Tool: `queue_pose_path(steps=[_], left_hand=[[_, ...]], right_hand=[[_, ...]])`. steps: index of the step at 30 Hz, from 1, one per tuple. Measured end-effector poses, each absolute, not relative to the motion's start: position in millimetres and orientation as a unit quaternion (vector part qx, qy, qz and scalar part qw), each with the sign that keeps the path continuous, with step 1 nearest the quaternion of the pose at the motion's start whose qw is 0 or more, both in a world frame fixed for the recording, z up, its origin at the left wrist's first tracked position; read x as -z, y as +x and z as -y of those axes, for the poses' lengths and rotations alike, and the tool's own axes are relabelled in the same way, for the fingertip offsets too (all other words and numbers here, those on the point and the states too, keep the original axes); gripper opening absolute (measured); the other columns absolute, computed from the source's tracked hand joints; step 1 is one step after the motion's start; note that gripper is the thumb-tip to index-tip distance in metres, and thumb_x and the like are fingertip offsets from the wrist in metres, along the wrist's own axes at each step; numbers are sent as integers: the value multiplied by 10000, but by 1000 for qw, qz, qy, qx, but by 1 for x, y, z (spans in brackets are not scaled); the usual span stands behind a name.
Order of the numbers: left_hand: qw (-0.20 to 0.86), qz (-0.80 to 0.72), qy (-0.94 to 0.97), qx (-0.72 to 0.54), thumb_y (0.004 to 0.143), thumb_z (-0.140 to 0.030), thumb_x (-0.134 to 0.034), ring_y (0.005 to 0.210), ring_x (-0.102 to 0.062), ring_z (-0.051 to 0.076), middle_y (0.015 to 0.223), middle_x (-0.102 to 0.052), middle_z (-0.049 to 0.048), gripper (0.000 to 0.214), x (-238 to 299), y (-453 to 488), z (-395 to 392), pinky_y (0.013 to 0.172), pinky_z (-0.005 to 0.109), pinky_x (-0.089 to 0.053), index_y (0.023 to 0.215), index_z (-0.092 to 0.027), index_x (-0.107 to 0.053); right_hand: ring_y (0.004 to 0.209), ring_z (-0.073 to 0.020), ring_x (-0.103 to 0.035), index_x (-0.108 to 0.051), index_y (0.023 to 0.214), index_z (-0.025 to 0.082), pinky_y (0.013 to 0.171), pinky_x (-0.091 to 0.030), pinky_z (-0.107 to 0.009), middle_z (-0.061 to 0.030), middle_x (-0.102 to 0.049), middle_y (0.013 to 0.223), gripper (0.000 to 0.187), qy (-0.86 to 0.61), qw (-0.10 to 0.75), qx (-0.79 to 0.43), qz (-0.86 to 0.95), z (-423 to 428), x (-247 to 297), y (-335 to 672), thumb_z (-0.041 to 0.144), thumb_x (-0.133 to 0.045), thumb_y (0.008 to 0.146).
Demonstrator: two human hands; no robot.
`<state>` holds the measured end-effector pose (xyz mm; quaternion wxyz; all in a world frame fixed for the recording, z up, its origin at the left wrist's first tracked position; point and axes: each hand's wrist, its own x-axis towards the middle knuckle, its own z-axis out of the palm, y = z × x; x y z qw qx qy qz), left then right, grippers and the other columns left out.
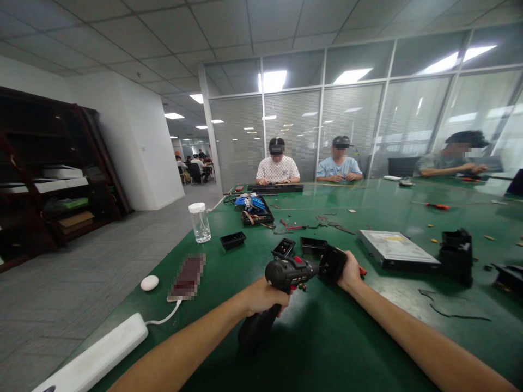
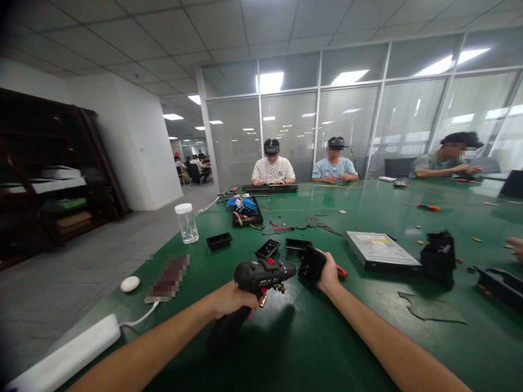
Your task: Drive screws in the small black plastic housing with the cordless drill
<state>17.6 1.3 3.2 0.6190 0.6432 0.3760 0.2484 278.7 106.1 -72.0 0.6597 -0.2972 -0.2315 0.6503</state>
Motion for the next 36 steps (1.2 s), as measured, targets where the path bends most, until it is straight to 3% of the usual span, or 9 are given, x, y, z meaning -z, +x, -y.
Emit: queue_pose_path(steps=[36], left_hand=[[623,-358,651,-244,527,-114,-498,474,-462,95,561,-498,-17,114,3,16,-6,471,235,-377,635,-121,-534]], right_hand=[[502,-198,-552,-587,719,210,477,-438,-323,-24,-600,569,193,-293,660,-652,231,-104,70,278,299,-430,653]])
